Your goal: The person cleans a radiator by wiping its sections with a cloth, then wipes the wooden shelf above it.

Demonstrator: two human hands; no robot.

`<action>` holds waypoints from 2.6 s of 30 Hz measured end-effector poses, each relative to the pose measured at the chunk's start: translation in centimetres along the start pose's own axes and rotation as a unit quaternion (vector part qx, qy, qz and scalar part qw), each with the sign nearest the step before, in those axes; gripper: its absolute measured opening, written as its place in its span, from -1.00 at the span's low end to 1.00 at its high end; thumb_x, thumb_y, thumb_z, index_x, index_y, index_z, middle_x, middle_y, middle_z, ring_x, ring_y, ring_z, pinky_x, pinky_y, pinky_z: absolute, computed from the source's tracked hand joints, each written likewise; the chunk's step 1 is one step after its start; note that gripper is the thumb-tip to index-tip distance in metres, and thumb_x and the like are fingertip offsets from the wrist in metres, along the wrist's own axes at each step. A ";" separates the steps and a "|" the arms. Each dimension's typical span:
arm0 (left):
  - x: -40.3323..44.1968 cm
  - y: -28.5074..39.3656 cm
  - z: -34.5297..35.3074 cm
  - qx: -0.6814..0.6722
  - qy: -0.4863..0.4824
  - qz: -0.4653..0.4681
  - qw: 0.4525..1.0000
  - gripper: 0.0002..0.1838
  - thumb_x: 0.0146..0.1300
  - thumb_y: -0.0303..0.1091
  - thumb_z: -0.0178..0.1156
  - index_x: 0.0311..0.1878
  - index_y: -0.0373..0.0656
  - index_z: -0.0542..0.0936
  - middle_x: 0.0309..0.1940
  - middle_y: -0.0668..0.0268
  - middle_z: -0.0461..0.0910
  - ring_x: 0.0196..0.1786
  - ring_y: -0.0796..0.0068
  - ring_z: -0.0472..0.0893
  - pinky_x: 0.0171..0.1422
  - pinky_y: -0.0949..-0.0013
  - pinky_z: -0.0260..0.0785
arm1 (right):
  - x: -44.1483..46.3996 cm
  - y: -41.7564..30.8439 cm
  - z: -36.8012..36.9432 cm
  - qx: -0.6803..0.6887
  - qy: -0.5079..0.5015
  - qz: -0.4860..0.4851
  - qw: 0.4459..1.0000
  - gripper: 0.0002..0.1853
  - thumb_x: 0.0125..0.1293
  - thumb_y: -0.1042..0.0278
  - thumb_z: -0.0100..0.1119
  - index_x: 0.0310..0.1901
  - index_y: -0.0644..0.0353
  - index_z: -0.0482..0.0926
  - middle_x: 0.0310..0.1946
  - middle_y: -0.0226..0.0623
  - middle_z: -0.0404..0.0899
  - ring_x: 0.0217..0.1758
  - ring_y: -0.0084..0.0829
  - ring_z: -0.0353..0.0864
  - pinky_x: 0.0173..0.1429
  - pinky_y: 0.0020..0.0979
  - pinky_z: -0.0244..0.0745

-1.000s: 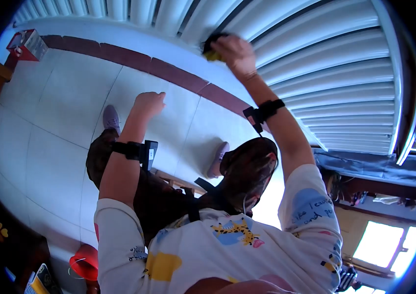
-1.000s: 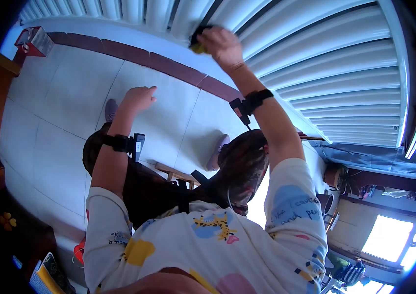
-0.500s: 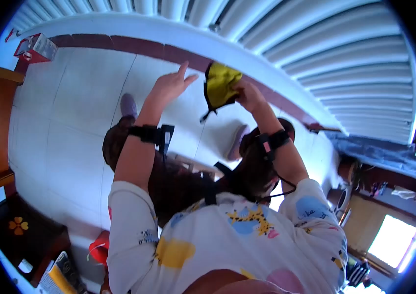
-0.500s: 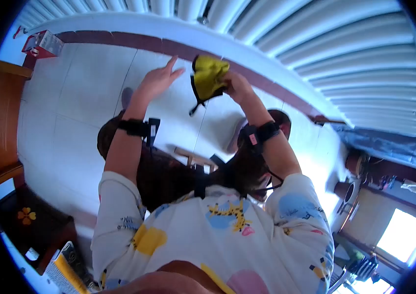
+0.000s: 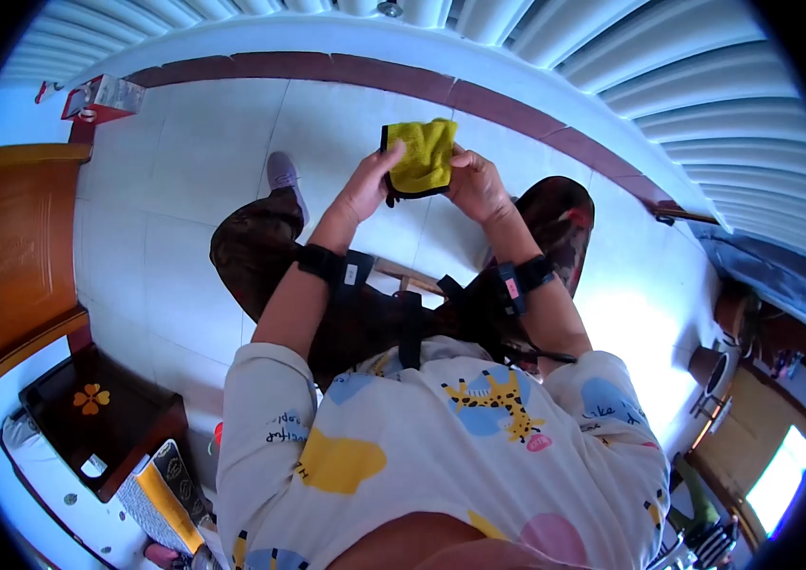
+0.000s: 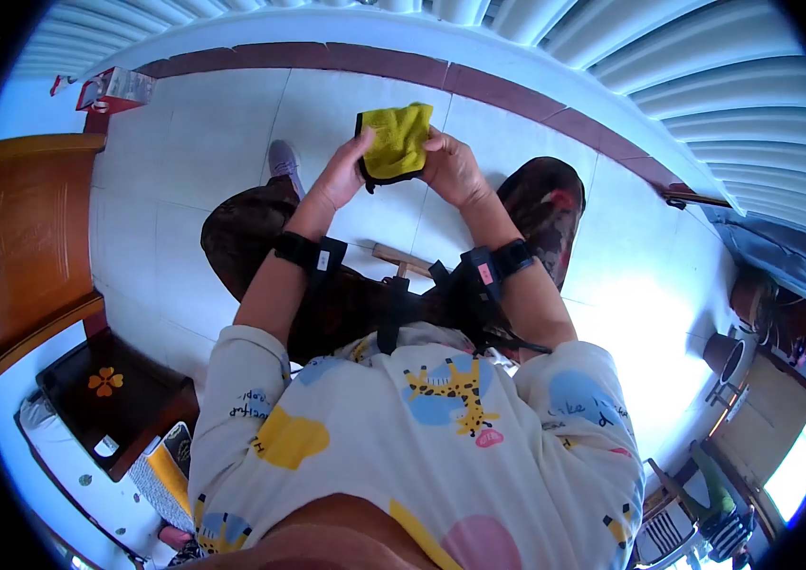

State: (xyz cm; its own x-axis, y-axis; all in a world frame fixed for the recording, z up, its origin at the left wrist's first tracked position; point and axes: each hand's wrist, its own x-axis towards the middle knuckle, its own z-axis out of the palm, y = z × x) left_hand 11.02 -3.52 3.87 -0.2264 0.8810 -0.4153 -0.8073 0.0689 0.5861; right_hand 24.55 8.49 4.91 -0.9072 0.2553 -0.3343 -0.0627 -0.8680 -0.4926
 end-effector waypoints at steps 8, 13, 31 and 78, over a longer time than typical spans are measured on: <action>-3.6 -3.5 -1.7 0.338 0.279 0.185 0.880 -0.65 0.19 -0.18 0.21 -0.16 -0.32 0.55 -0.41 0.37 0.58 -0.34 0.68 0.49 -0.23 0.48 0.36 | 1.5 3.2 -3.2 -0.597 0.114 -0.043 0.793 -0.51 0.18 0.15 0.08 0.14 0.10 0.30 -0.09 -0.21 0.54 0.02 -0.30 0.52 0.03 -0.31 0.41; -6.5 1.4 -1.5 0.292 0.305 0.179 0.889 -0.65 0.21 -0.21 0.18 -0.12 -0.34 0.53 -0.30 0.31 0.60 -0.27 0.60 0.56 -0.17 0.47 0.40 | -0.2 5.9 -3.5 -0.813 -0.084 0.008 0.577 -0.48 0.14 0.04 0.15 0.12 0.06 0.40 -0.12 -0.16 0.57 -0.07 -0.19 0.57 0.01 -0.23 0.44; -4.2 5.7 -12.8 0.865 0.009 -0.088 0.494 -0.79 -0.02 -0.28 0.08 -0.36 -0.13 0.63 -0.39 0.14 0.61 -0.27 0.15 0.60 -0.19 0.11 0.43 | -1.0 15.0 -13.8 -0.516 -0.147 0.508 0.674 -0.51 0.20 -0.07 0.02 0.14 -0.08 0.36 0.08 -0.29 0.40 0.04 -0.24 0.46 -0.05 -0.03 0.47; -3.3 6.0 -10.2 0.756 0.050 -0.169 0.630 -0.90 -0.04 -0.37 0.18 -0.47 -0.15 0.63 -0.53 0.31 0.60 -0.39 0.35 0.63 -0.36 0.29 0.40 | -7.3 17.8 -3.1 -0.424 0.121 0.518 0.733 -0.69 0.02 0.22 0.29 -0.22 0.18 0.61 -0.33 -0.32 0.64 -0.23 -0.42 0.61 -0.15 -0.32 0.50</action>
State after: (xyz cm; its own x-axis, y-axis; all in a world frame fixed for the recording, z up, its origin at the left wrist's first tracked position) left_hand 1.32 -10.80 1.64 -0.2743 0.6677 -0.6920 0.6069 0.6784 0.4140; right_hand 31.37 -7.53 -3.88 -0.1783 -0.1954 -0.9644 0.9819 -0.0985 -0.1616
